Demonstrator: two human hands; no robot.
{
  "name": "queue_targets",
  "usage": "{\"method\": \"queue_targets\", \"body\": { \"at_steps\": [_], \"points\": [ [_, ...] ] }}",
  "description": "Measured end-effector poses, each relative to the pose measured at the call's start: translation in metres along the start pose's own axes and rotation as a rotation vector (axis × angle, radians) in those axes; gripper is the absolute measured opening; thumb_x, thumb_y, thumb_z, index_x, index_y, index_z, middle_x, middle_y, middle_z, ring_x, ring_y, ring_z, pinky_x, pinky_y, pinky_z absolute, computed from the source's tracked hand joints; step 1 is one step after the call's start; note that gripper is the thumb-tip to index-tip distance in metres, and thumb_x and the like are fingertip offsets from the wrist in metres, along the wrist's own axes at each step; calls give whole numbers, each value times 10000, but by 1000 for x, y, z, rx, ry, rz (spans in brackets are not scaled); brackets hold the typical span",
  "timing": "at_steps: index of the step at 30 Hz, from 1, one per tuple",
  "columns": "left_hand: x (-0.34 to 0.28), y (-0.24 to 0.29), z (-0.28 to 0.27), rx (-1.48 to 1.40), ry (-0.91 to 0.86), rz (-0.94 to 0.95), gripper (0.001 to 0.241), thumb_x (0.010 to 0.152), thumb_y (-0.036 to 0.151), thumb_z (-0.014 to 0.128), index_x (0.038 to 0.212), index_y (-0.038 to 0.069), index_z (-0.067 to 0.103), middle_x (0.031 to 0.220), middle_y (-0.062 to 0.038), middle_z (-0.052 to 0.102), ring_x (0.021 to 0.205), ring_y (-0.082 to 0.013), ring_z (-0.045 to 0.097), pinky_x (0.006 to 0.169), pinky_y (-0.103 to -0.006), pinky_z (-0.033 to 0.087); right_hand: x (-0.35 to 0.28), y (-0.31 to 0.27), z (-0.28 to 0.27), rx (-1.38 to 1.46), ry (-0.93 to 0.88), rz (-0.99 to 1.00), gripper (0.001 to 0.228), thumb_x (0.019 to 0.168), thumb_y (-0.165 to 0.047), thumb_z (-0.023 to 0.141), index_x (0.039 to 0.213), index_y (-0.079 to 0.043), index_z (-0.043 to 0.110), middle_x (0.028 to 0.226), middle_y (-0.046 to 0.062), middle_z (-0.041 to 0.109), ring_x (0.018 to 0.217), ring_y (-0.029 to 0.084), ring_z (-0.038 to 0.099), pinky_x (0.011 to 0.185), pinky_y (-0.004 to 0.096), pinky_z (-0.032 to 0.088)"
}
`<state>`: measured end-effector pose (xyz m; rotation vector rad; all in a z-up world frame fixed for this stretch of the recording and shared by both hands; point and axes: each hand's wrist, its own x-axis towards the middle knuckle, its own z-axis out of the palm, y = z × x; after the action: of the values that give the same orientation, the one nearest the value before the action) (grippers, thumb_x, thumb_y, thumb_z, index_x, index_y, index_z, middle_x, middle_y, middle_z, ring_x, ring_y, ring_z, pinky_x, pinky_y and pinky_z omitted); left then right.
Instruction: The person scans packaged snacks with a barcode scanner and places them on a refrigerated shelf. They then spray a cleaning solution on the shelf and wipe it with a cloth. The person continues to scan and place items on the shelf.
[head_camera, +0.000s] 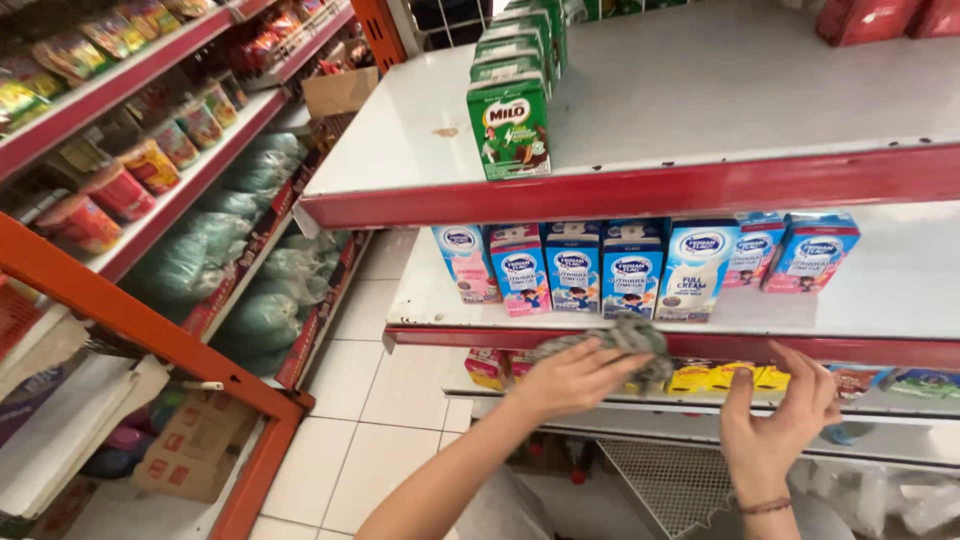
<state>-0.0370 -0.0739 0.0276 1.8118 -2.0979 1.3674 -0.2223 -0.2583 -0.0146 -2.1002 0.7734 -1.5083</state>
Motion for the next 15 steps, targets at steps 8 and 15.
{"method": "queue_targets", "body": {
  "at_steps": [8, 15],
  "points": [
    [90, 49, 21, -49, -10, 56, 384, 959, 271, 598, 1285, 130, 744, 1614, -9, 475, 1450, -143, 497, 1329, -413, 126, 15, 30, -31, 45, 82, 53, 273, 1012, -136, 676, 1274, -87, 617, 1242, 65, 569, 1146, 228, 533, 1061, 354, 346],
    [162, 102, 53, -83, -16, 29, 451, 945, 251, 578, 1344, 110, 732, 1645, -7, 437, 1502, -138, 431, 1334, -386, 163, 33, 91, -76, -69, 169, 25, 258, 991, -80, 671, 1243, -70, 615, 1199, 48, 578, 1107, 208, 546, 1064, 357, 349]
  ]
}}
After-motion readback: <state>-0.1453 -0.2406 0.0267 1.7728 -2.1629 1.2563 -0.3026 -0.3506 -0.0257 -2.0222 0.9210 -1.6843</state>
